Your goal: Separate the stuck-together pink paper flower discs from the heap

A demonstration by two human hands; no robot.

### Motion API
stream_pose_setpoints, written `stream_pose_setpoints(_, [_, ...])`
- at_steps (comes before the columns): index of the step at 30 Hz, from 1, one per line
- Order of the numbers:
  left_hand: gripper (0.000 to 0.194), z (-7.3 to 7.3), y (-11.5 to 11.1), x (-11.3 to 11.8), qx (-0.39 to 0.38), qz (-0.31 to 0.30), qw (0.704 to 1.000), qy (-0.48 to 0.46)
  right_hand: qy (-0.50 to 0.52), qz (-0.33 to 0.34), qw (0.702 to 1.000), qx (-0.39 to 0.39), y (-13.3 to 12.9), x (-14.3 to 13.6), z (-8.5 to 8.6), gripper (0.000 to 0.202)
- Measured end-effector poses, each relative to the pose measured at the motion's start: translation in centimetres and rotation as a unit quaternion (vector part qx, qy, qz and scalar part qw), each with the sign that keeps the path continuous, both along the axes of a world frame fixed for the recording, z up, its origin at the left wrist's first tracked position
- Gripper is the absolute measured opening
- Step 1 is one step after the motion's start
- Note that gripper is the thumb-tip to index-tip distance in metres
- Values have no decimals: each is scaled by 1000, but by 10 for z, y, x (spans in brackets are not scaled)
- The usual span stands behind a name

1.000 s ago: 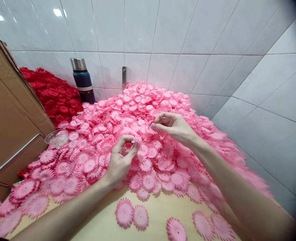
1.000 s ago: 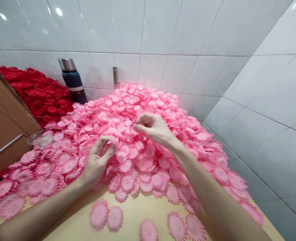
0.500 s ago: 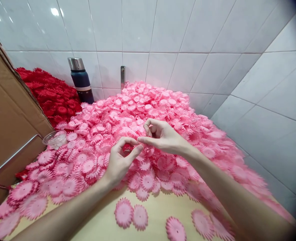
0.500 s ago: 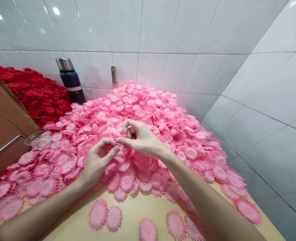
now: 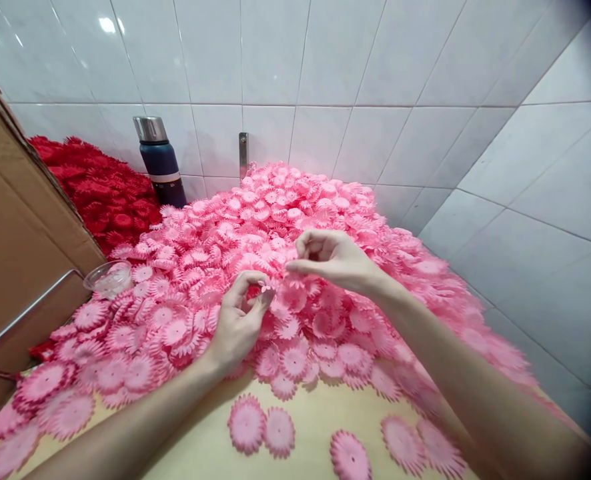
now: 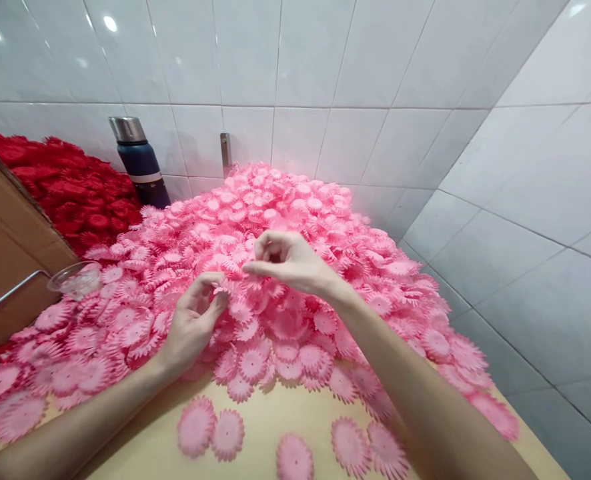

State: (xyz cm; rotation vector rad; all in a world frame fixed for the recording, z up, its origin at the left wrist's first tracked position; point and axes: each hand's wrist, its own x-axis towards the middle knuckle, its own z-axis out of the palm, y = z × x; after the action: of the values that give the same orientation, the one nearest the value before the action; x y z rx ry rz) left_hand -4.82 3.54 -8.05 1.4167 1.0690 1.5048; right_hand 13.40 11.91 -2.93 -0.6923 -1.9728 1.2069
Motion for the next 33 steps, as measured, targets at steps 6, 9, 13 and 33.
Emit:
stream_pose_setpoints(6, [8, 0, 1, 1, -40, 6, 999, -26, -17, -90, 996, 17, 6, 16, 10, 23])
stream_pose_setpoints(9, [22, -3, 4, 0, -42, 35, 997, -46, -51, -35, 998, 23, 2, 12, 12, 19])
stream_pose_setpoints(13, [16, -1, 3, -1, -20, 24, 999, -34, -76, -27, 996, 45, -4, 3, 8, 19])
stream_pose_setpoints(33, [9, 0, 1, 2, 3, -20, 1000, -3, -36, 49, 998, -27, -4, -3, 1, 34])
